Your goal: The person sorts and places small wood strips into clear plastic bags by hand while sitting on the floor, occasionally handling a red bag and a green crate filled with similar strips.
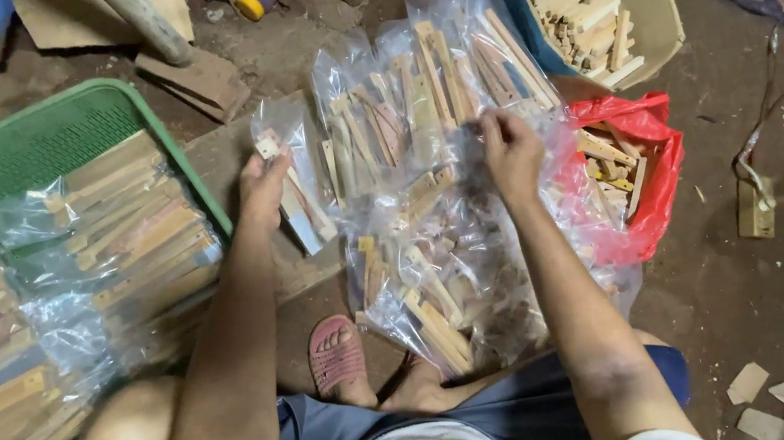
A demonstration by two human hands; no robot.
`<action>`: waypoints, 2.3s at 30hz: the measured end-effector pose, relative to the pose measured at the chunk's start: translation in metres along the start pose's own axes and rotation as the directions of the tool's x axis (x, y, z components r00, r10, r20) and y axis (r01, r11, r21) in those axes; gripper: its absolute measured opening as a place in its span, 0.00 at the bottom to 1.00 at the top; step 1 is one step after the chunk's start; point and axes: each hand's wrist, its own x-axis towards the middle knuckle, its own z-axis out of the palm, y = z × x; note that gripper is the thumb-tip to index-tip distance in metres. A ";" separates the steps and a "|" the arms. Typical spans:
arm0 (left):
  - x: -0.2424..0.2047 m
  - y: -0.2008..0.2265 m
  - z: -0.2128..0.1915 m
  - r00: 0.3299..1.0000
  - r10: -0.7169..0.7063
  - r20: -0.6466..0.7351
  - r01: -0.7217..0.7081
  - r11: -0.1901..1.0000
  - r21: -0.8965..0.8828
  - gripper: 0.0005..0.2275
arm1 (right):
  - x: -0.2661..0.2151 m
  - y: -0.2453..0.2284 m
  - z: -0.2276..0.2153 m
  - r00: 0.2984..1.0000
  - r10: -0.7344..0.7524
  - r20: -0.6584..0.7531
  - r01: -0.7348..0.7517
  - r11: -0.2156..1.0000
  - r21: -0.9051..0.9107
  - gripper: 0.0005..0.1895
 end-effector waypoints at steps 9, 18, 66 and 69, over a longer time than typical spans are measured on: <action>0.078 -0.071 0.002 0.992 -0.077 -0.104 0.113 0.908 0.403 0.16 | 0.094 0.174 0.004 0.943 0.331 0.033 -0.257 0.788 -0.559 0.18; 0.086 -0.069 0.035 0.983 -0.102 -0.152 0.181 0.673 0.717 0.23 | 0.093 0.191 -0.017 0.781 0.613 0.118 -0.470 0.703 -0.534 0.26; 0.038 -0.061 0.010 0.993 -0.103 -0.062 0.116 0.949 0.292 0.26 | 0.113 0.164 0.024 0.841 0.508 0.185 -0.381 0.800 -0.463 0.23; 0.067 -0.099 0.021 0.995 -0.100 -0.020 0.096 0.866 0.490 0.29 | 0.118 0.193 0.039 0.823 0.559 0.099 -0.518 0.811 -0.270 0.14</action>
